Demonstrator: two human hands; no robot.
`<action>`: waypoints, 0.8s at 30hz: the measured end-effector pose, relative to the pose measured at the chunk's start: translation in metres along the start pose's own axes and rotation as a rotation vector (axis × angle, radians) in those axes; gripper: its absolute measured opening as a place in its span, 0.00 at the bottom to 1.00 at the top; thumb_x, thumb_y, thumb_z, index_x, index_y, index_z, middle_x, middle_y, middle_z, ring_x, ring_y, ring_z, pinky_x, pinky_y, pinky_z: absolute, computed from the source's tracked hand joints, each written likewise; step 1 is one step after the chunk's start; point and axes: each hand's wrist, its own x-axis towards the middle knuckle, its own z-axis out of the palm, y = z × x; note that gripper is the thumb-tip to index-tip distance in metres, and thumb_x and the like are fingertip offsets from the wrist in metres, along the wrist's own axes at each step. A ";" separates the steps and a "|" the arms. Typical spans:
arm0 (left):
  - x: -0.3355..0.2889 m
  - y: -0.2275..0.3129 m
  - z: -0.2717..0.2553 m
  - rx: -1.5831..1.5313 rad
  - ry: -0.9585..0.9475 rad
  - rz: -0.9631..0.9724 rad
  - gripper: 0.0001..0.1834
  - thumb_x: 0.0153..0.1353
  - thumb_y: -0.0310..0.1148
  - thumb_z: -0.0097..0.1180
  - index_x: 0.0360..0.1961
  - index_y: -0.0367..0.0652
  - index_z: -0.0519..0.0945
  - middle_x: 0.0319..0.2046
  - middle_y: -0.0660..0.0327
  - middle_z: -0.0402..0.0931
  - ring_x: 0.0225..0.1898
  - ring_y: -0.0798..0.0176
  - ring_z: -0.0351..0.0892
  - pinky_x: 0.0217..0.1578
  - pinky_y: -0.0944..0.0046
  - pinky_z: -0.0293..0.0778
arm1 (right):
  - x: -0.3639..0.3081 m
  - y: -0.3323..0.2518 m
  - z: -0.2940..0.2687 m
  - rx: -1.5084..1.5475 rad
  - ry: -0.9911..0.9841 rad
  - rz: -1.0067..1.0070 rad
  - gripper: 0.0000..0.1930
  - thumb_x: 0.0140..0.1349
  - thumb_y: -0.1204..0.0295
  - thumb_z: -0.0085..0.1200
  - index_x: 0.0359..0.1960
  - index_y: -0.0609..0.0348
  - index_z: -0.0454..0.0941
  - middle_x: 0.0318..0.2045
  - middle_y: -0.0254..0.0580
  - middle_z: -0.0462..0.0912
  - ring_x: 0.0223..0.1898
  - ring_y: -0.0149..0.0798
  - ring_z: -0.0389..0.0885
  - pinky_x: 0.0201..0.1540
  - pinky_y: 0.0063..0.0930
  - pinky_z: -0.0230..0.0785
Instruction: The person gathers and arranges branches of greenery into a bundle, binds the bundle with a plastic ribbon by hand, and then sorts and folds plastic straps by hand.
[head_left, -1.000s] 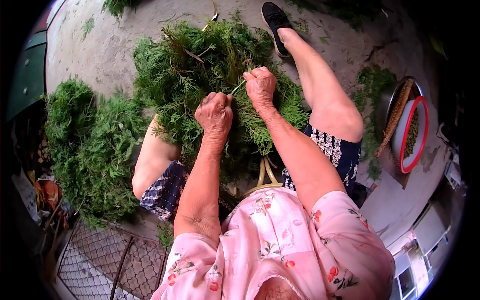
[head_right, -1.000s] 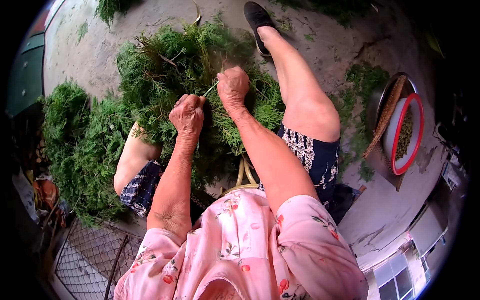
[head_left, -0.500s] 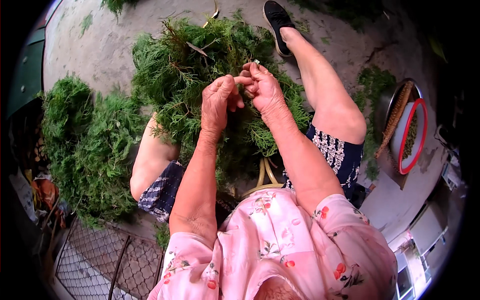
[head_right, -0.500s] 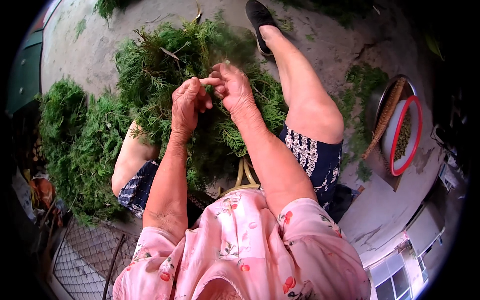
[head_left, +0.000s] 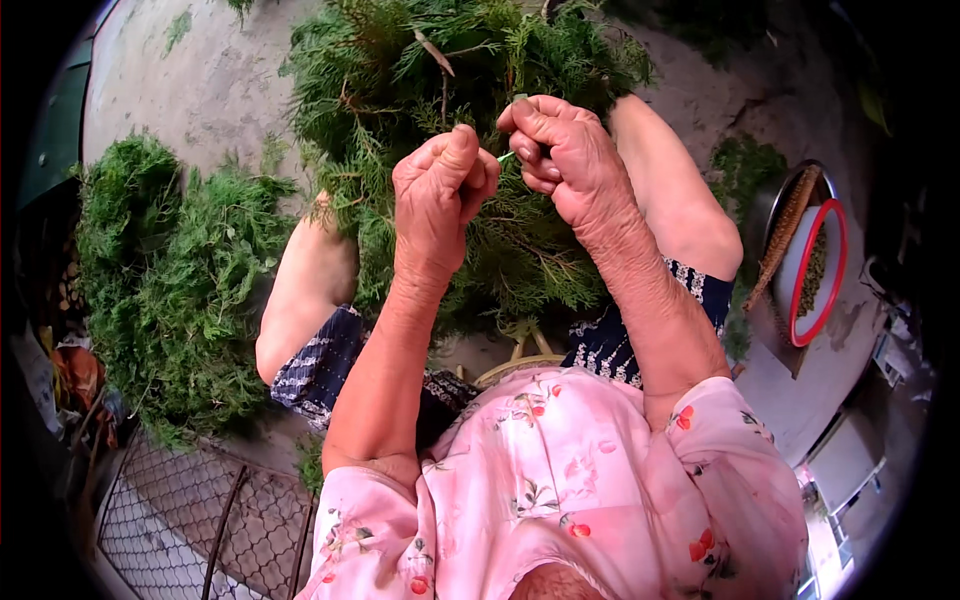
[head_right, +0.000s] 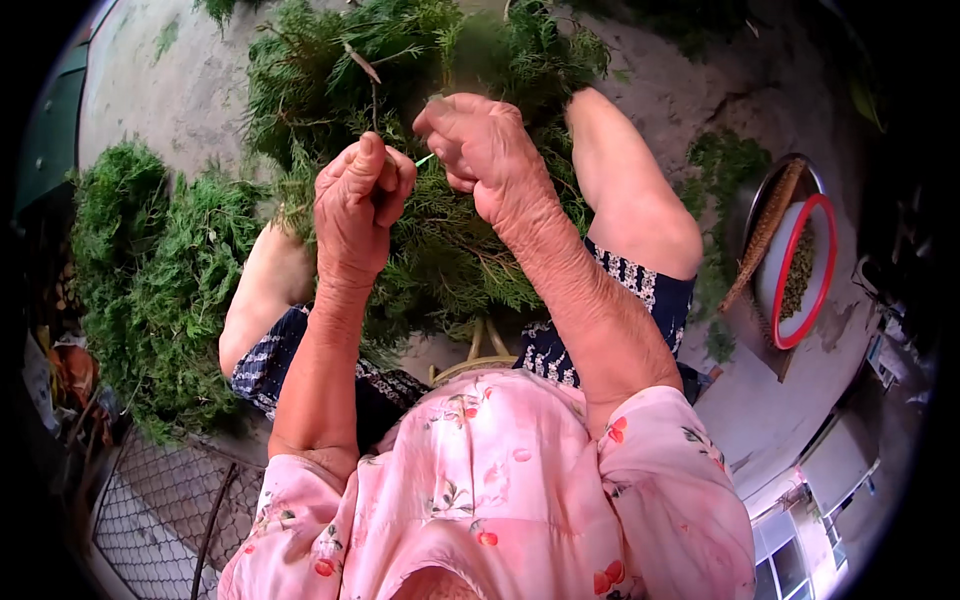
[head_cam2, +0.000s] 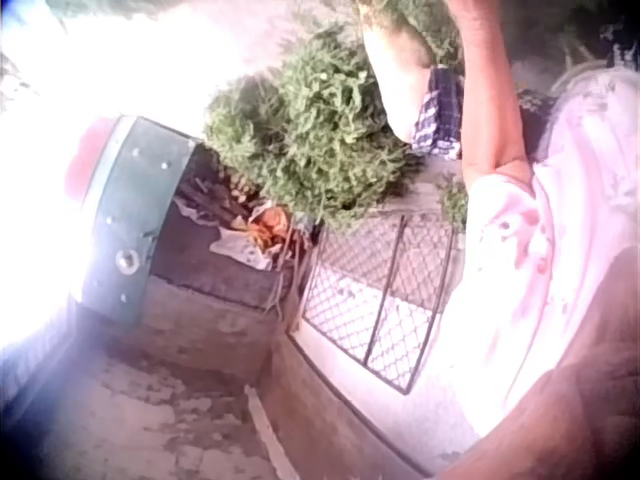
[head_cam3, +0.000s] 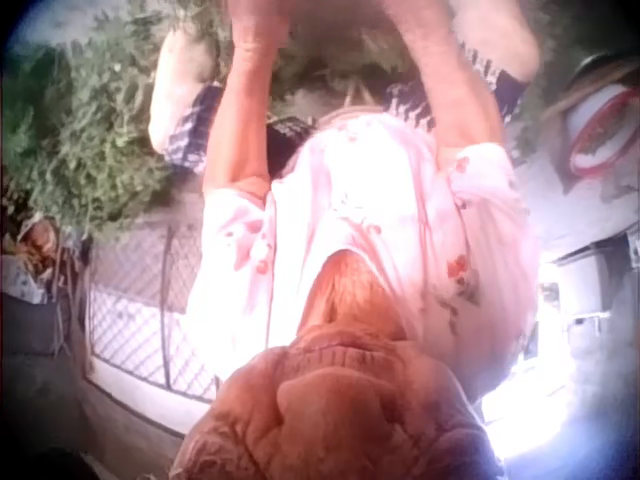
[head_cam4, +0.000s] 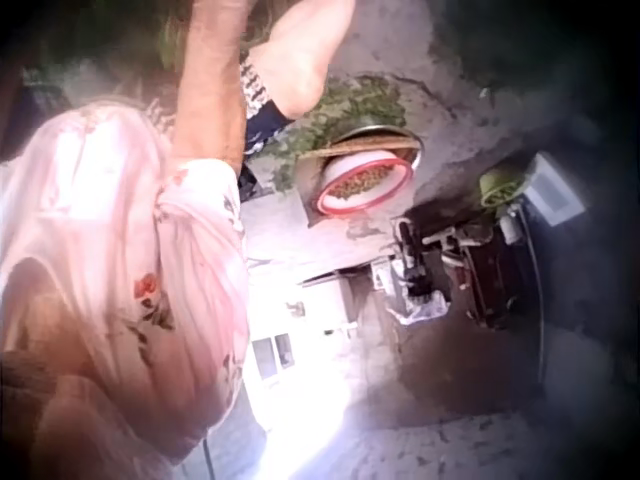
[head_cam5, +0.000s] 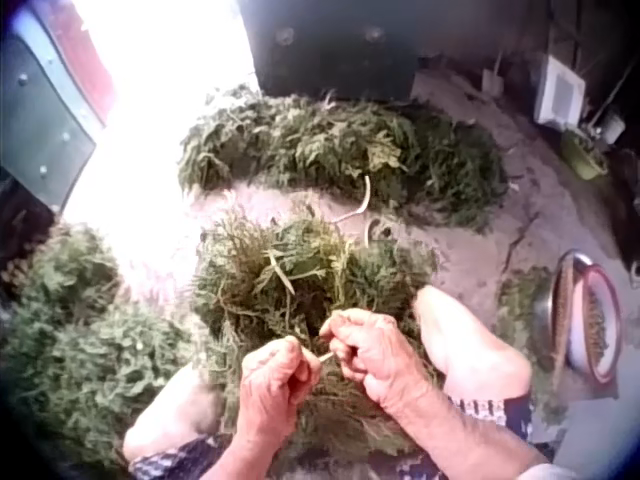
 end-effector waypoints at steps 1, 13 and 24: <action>0.007 -0.007 -0.001 -0.016 -0.014 -0.019 0.22 0.60 0.46 0.50 0.15 0.42 0.69 0.14 0.67 0.67 0.12 0.78 0.53 0.12 0.77 0.47 | 0.006 0.003 -0.003 -0.006 0.002 0.000 0.08 0.52 0.68 0.53 0.25 0.62 0.73 0.12 0.25 0.64 0.09 0.20 0.51 0.13 0.17 0.44; 0.065 -0.071 -0.035 -0.104 -0.019 -0.198 0.21 0.60 0.49 0.48 0.19 0.44 0.65 0.18 0.64 0.68 0.10 0.77 0.48 0.12 0.76 0.44 | 0.073 0.053 -0.046 0.207 0.320 0.047 0.10 0.56 0.69 0.51 0.30 0.65 0.72 0.16 0.31 0.67 0.12 0.22 0.53 0.14 0.18 0.45; 0.075 -0.099 -0.057 -0.301 0.267 -0.183 0.21 0.61 0.47 0.48 0.19 0.43 0.67 0.19 0.61 0.71 0.14 0.75 0.56 0.17 0.75 0.53 | 0.090 0.066 -0.062 -0.162 0.508 -0.262 0.12 0.56 0.66 0.54 0.24 0.65 0.75 0.14 0.33 0.72 0.14 0.23 0.63 0.18 0.17 0.53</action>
